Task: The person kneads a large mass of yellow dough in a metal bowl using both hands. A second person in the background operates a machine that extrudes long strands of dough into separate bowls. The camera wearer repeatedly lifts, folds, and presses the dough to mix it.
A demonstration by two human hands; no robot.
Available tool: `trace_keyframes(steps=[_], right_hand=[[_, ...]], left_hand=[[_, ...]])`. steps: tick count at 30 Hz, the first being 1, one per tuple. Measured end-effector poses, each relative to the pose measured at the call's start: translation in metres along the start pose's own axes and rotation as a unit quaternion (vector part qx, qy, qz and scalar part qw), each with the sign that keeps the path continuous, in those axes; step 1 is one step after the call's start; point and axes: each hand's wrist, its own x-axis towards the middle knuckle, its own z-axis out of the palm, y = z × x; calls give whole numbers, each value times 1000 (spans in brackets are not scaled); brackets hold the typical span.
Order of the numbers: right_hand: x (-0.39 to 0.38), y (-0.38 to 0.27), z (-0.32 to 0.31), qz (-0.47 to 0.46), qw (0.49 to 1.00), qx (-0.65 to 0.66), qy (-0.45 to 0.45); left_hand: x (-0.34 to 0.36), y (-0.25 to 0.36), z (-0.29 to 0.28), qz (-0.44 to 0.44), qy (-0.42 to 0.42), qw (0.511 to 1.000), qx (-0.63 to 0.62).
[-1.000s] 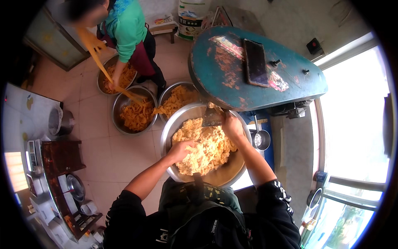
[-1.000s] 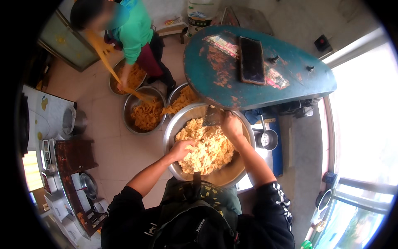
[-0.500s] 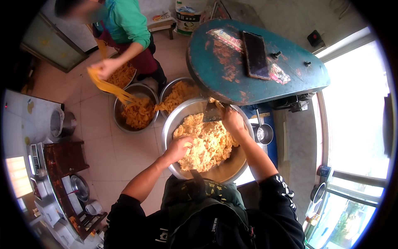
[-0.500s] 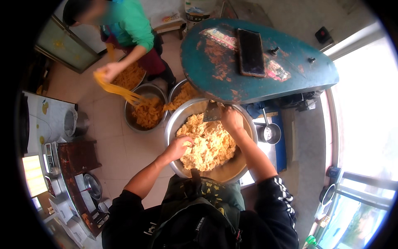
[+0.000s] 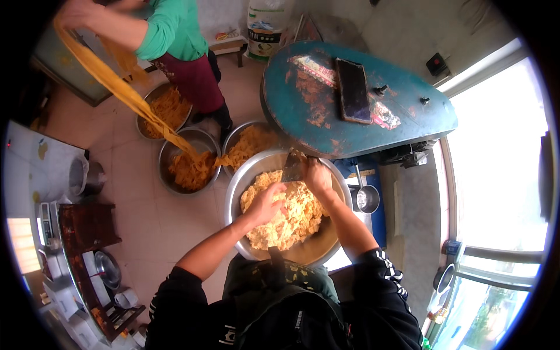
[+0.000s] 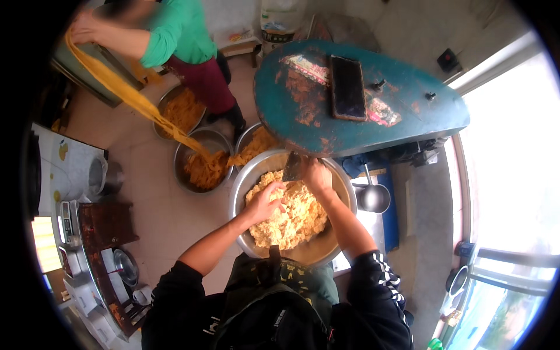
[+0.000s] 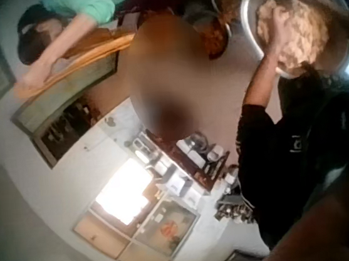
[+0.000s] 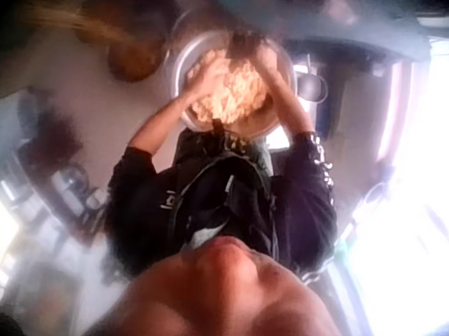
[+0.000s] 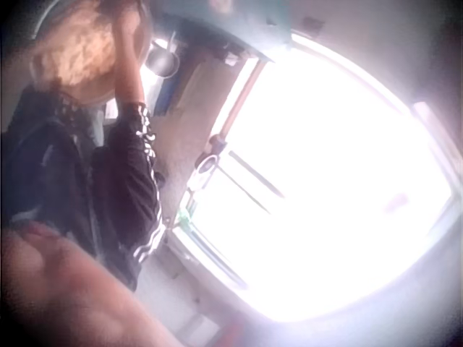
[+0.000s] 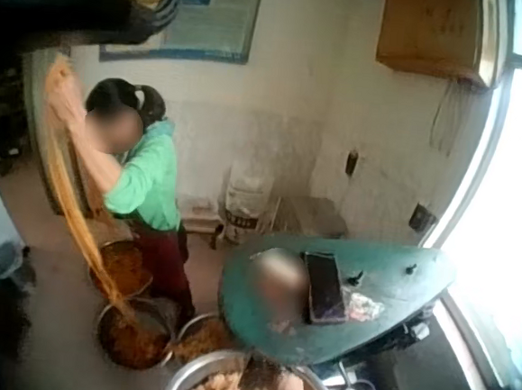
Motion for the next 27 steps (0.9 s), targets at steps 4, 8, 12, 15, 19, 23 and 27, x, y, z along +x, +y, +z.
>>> trace_keyframes(steps=[4, 8, 12, 15, 19, 23, 27], right_hand=[[-26, 8, -6, 1, 1000, -2, 15], [16, 12, 2, -26, 999, -24, 15], [-19, 13, 3, -68, 994, 17, 78], [-13, 2, 6, -54, 998, 5, 19], [-2, 1, 3, -36, 999, 9, 21], [-19, 0, 8, -24, 999, 1, 28], [11, 3, 6, -52, 997, -7, 54]], left_hand=[[15, -81, 11, 23, 62, 998, -9], [31, -91, 26, -132, 34, 985, -102], [26, -114, 12, -138, 76, 956, -247], [23, -120, 3, -168, 59, 895, -409], [15, -116, 0, -138, -14, 871, -471], [2, -112, -3, -151, -30, 867, -475], [0, -116, 2, -159, -56, 876, -451]])
